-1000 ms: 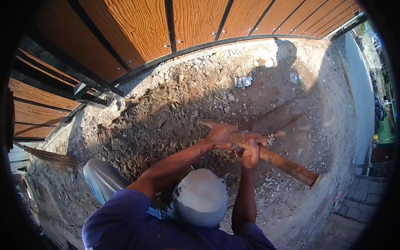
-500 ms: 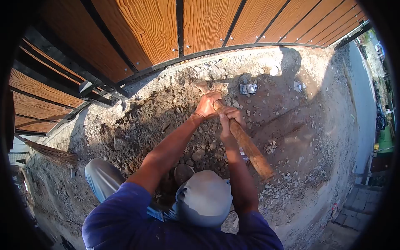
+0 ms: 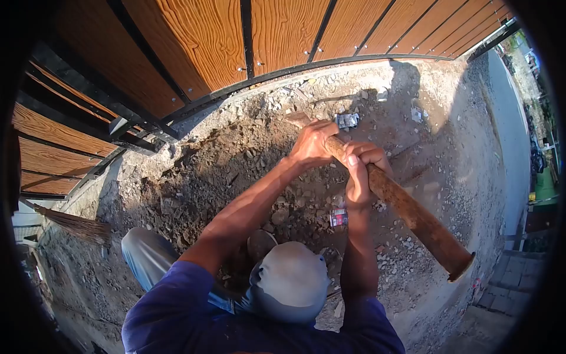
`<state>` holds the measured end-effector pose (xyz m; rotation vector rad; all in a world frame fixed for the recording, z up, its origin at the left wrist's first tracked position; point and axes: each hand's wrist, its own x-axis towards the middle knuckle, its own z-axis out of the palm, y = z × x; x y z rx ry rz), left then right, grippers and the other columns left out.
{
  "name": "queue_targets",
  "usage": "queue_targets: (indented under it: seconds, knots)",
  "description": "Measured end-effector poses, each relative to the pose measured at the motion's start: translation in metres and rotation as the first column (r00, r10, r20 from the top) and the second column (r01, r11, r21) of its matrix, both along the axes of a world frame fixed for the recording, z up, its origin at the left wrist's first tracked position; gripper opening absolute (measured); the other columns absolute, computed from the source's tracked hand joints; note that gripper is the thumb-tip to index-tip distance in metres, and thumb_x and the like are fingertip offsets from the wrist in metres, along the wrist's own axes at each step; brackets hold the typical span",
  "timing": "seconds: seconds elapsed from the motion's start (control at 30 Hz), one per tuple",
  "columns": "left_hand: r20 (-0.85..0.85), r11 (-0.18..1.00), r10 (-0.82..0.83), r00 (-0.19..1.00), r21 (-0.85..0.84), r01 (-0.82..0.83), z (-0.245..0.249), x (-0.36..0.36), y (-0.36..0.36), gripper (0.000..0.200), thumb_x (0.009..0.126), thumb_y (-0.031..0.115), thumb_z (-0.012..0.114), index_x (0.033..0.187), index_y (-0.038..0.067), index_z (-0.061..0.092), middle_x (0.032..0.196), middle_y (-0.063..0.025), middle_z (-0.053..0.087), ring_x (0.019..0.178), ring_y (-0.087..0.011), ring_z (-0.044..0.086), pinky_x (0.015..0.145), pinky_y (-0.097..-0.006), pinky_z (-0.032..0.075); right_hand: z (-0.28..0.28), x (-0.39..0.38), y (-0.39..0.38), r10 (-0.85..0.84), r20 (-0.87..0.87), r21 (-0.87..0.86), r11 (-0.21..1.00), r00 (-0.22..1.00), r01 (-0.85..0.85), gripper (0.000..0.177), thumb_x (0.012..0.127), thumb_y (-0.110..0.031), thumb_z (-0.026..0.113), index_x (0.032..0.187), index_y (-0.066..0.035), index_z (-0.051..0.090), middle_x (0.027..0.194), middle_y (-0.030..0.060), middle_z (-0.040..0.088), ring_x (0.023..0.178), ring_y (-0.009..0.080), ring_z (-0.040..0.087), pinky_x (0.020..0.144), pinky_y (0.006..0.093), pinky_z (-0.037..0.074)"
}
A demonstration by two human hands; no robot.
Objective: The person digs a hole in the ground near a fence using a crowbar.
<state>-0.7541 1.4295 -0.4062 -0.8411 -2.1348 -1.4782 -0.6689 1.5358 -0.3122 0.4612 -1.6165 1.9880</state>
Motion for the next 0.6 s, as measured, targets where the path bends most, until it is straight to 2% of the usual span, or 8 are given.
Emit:
queue_targets:
  seconds: [0.1,0.17,0.23,0.3,0.37,0.43,0.57,0.6]
  knots:
    - [0.1,0.998,0.038,0.994,-0.06,-0.032,-0.039,-0.079,-0.026,0.034,0.077,0.027,0.076,0.076,0.004,0.052,0.077,-0.0129,0.059,0.075,-0.0339,0.061,0.07,-0.0436,0.049,-0.067,-0.084,-0.024,-0.099,-0.021,0.16,0.982,0.995,0.101,0.019,0.083,0.0,0.068,0.081,-0.003,0.049,0.083,0.0087,0.06,0.08,0.0174,0.058,0.08,0.0354,0.049]
    - [0.026,0.993,0.1,0.995,-0.07,-0.098,-0.101,-0.11,-0.028,0.036,0.077,0.028,0.076,0.077,0.002,0.051,0.078,-0.0141,0.058,0.076,-0.0331,0.06,0.071,-0.0436,0.049,-0.113,-0.116,-0.037,-0.152,0.058,0.101,0.984,0.987,0.146,0.021,0.082,-0.001,0.072,0.08,-0.004,0.051,0.082,0.0066,0.061,0.081,0.0159,0.058,0.079,0.033,0.048]
    - [0.137,0.985,0.172,0.976,0.007,-0.174,-0.101,-0.091,-0.019,0.034,0.075,0.027,0.077,0.081,0.002,0.056,0.079,-0.0143,0.057,0.079,-0.0341,0.059,0.073,-0.0425,0.048,-0.11,-0.102,-0.03,-0.073,0.018,0.139,0.988,0.997,0.07,0.022,0.081,0.0,0.072,0.08,-0.003,0.051,0.082,0.0066,0.061,0.081,0.0155,0.057,0.079,0.0322,0.048]
    - [0.303,0.986,0.13,0.944,0.057,-0.154,-0.081,-0.028,-0.018,0.036,0.073,0.027,0.08,0.083,0.001,0.057,0.08,-0.0141,0.058,0.079,-0.0332,0.059,0.073,-0.0428,0.047,-0.09,-0.04,-0.018,-0.061,0.179,0.179,0.983,0.982,0.029,0.021,0.081,0.002,0.071,0.083,-0.004,0.05,0.084,0.0063,0.06,0.081,0.0145,0.057,0.08,0.0326,0.048]
    - [0.01,0.972,0.227,0.974,0.05,-0.228,-0.095,0.016,-0.007,0.035,0.073,0.026,0.078,0.078,0.002,0.053,0.078,-0.017,0.057,0.08,-0.039,0.058,0.074,-0.0471,0.045,-0.074,0.002,-0.015,-0.017,0.245,0.152,0.988,0.969,-0.022,0.02,0.082,0.004,0.068,0.083,-0.004,0.05,0.085,0.0058,0.06,0.081,0.0139,0.056,0.079,0.0315,0.047]
    - [0.338,0.998,-0.017,0.941,0.065,-0.005,-0.09,0.07,-0.002,0.035,0.07,0.026,0.08,0.079,0.003,0.054,0.077,-0.0172,0.057,0.079,-0.0396,0.058,0.072,-0.0479,0.044,-0.068,0.04,-0.003,-0.022,0.305,0.22,0.974,0.952,-0.048,0.019,0.082,0.005,0.067,0.083,-0.004,0.05,0.085,0.0055,0.06,0.081,0.0132,0.056,0.078,0.0303,0.046]
    - [0.43,0.994,-0.104,0.897,0.073,0.081,-0.084,0.093,0.003,0.032,0.07,0.022,0.078,0.08,0.004,0.055,0.077,-0.0168,0.058,0.08,-0.0402,0.059,0.071,-0.0491,0.044,-0.042,0.063,-0.001,-0.08,0.337,0.338,0.94,0.938,-0.042,0.018,0.083,0.004,0.067,0.084,-0.004,0.051,0.085,0.0059,0.061,0.079,0.0122,0.054,0.075,0.0297,0.046]
    - [0.376,0.997,-0.076,0.924,0.057,0.058,-0.068,0.088,0.003,0.03,0.069,0.02,0.078,0.08,0.004,0.055,0.078,-0.0166,0.059,0.08,-0.0402,0.059,0.071,-0.0489,0.044,-0.027,0.06,-0.007,-0.069,0.401,0.213,0.977,0.914,-0.02,0.017,0.084,0.004,0.066,0.085,-0.003,0.051,0.085,0.0077,0.061,0.077,0.0136,0.055,0.074,0.0309,0.047]
